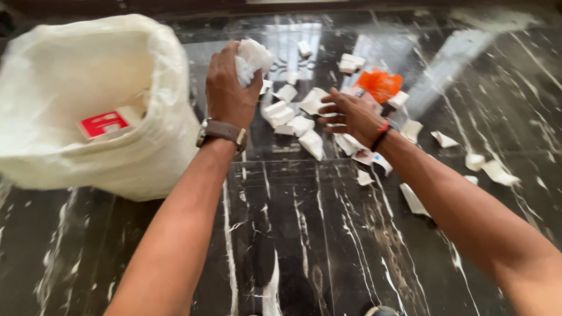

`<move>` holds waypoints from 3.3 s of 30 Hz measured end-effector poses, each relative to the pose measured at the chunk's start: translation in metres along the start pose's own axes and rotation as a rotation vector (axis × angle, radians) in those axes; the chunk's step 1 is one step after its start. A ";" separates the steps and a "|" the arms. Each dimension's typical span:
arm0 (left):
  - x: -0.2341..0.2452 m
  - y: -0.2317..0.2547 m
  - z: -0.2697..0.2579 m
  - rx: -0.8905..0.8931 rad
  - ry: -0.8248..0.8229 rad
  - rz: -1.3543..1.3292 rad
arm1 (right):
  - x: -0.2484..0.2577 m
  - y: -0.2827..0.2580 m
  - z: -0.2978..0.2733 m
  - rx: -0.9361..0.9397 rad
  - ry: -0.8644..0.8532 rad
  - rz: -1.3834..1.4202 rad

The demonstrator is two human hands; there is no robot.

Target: The person is cleaning a black marble floor by picking up small white debris and placing it into a white plastic bag. They use their hands to gather the debris and occasionally adjust the bag to make it easier to deposit the items.

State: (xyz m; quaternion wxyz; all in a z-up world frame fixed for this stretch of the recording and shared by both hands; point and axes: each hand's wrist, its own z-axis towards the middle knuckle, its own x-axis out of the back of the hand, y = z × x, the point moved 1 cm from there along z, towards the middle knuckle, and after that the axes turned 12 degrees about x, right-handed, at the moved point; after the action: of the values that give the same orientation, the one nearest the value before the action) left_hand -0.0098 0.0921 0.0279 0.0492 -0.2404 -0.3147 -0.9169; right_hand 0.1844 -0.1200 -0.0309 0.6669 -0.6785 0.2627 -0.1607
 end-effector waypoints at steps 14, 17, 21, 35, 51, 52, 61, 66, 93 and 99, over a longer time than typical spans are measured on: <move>0.098 -0.073 0.046 0.296 0.483 0.067 | 0.022 0.046 0.021 0.033 -0.041 -0.363; 0.132 -0.088 0.033 0.612 0.390 0.167 | 0.049 0.074 0.029 0.045 -0.056 -0.657; 0.146 -0.105 0.024 0.986 0.229 0.583 | 0.092 0.097 0.028 0.204 -0.113 -1.160; 0.031 -0.029 -0.026 -0.250 -0.596 0.413 | 0.135 0.103 -0.006 -0.079 -0.412 -1.630; 0.019 -0.079 -0.060 0.085 -1.078 0.926 | 0.191 0.139 -0.057 -0.200 -0.354 -1.648; 0.017 -0.078 -0.061 0.075 -1.074 0.912 | 0.187 0.145 -0.058 -0.196 -0.405 -1.627; 0.004 -0.070 -0.069 0.035 -1.013 0.786 | 0.137 0.142 -0.060 -0.476 -0.614 -1.767; 0.010 -0.083 -0.070 0.104 -1.013 0.802 | 0.148 0.125 -0.062 -0.282 -0.325 -1.740; -0.042 0.038 -0.098 -0.277 -0.726 0.248 | -0.003 0.067 -0.013 0.412 -0.042 -0.408; -0.073 0.044 -0.111 -0.514 -0.372 0.498 | -0.006 0.049 -0.014 0.091 -0.168 0.145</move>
State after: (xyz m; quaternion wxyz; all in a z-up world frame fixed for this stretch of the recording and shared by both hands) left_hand 0.0196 -0.0134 -0.0584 0.1503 -0.4755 -0.0108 -0.8667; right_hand 0.1642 -0.1269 -0.0773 0.7264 -0.6380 0.2468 -0.0664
